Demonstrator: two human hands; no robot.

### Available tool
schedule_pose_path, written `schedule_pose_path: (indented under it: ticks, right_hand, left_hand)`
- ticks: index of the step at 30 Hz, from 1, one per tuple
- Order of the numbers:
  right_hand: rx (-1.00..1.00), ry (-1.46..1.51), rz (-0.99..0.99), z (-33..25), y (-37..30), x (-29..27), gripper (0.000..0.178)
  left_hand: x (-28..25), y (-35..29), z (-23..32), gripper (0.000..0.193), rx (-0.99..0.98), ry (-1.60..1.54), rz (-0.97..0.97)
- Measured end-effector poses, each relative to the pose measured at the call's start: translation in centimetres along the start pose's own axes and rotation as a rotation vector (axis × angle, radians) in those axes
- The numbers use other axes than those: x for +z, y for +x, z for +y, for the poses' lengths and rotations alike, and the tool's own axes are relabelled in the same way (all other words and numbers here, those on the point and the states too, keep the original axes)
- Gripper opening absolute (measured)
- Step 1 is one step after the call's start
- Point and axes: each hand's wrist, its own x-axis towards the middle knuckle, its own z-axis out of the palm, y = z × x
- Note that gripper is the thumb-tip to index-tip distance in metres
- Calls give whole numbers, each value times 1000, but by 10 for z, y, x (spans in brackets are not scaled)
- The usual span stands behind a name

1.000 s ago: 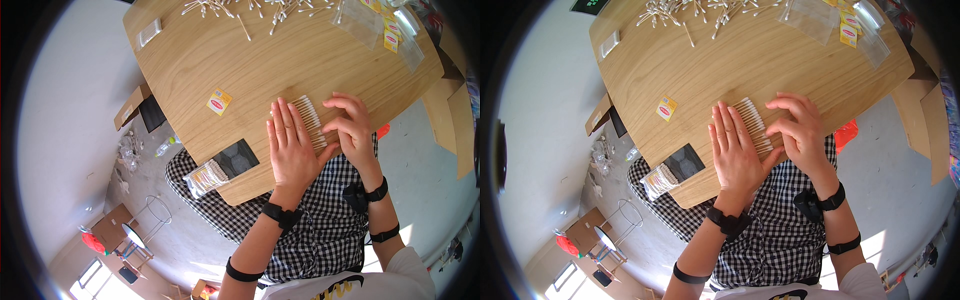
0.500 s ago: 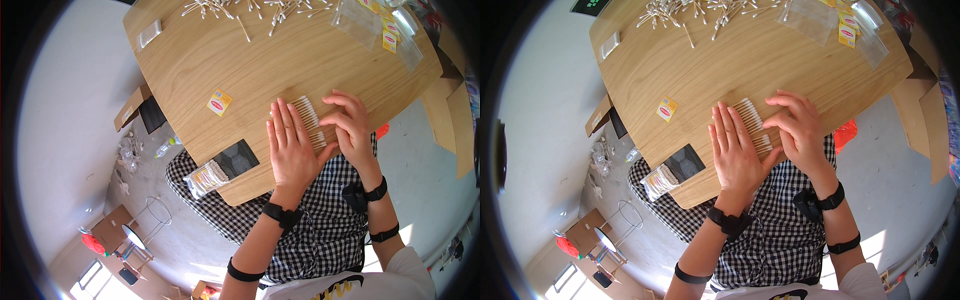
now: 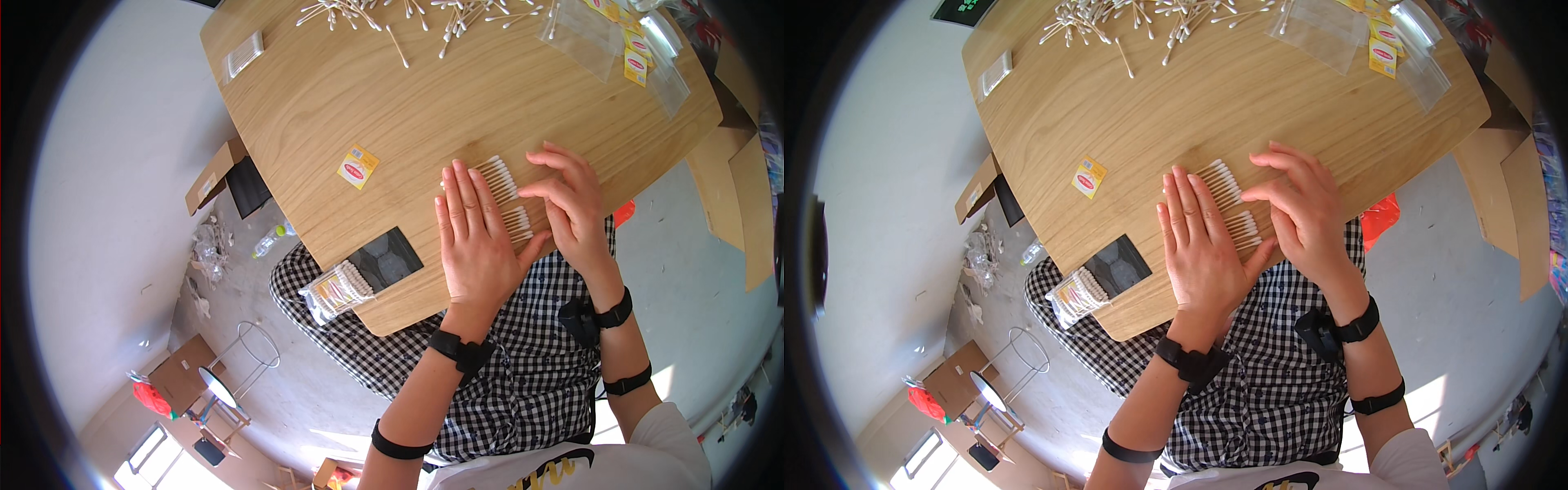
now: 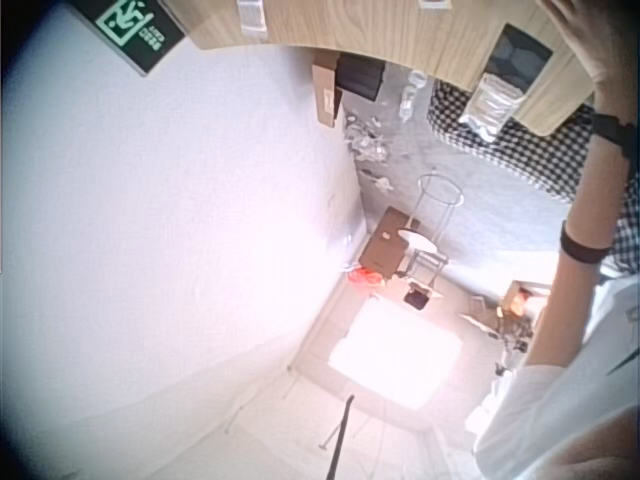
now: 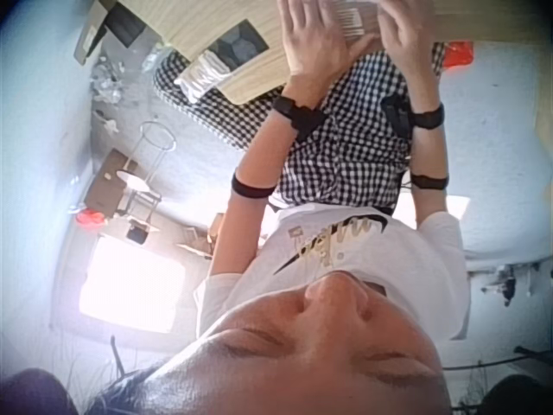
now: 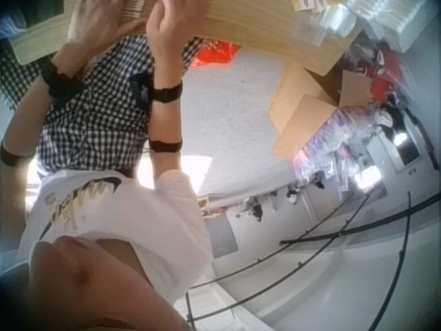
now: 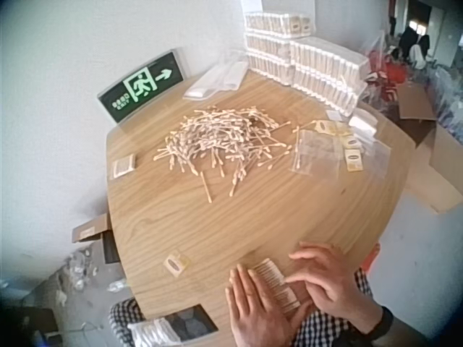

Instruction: The recorder is manually counting and arranging cotton swabs into small plastic bags for packaging.

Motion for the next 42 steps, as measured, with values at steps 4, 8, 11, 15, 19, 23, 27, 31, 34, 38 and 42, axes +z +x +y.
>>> schedule_pose_path:
  ticks: [4, 8, 11, 15, 19, 23, 27, 31, 34, 38, 42]
  right_hand:
    - [2, -7, -13, -1, 0, 4, 22]
    - [-24, -38, -46, 1, 0, -1, 19]
    - [20, -22, -29, -1, 1, -1, 20]
    - [35, -40, -17, -4, 1, 2, 19]
    - [21, -90, -37, -4, 1, 3, 20]
    - [-7, -119, -65, 0, -1, 2, 21]
    - [28, -100, -51, -4, 1, 3, 20]
    - [19, -121, -53, -6, 2, 3, 17]
    - [3, -81, -49, -7, 5, 2, 16]
    - [-40, -46, -38, -13, 24, 6, 12]
    - [-106, -67, -112, -10, 43, 13, 9]
  left_hand:
    - [0, 0, -2, 107, -4, 11, -4]
    - [-2, 2, 2, 103, -11, 43, -7]
    - [-3, 2, 1, 102, -8, 44, -9]
    - [0, 0, -1, 104, -3, -3, -4]
    - [0, 0, -1, 104, -1, -7, 3]
    - [0, 0, -1, 104, -4, -16, 4]
    - [0, 0, 0, 104, -7, -27, 3]
    - [0, 0, -1, 104, -9, -29, 3]
    - [-1, 0, -1, 102, -11, -33, 9]
    - [0, -2, -1, 100, -17, -21, 3]
    - [0, -3, 0, 100, -17, 5, -2]
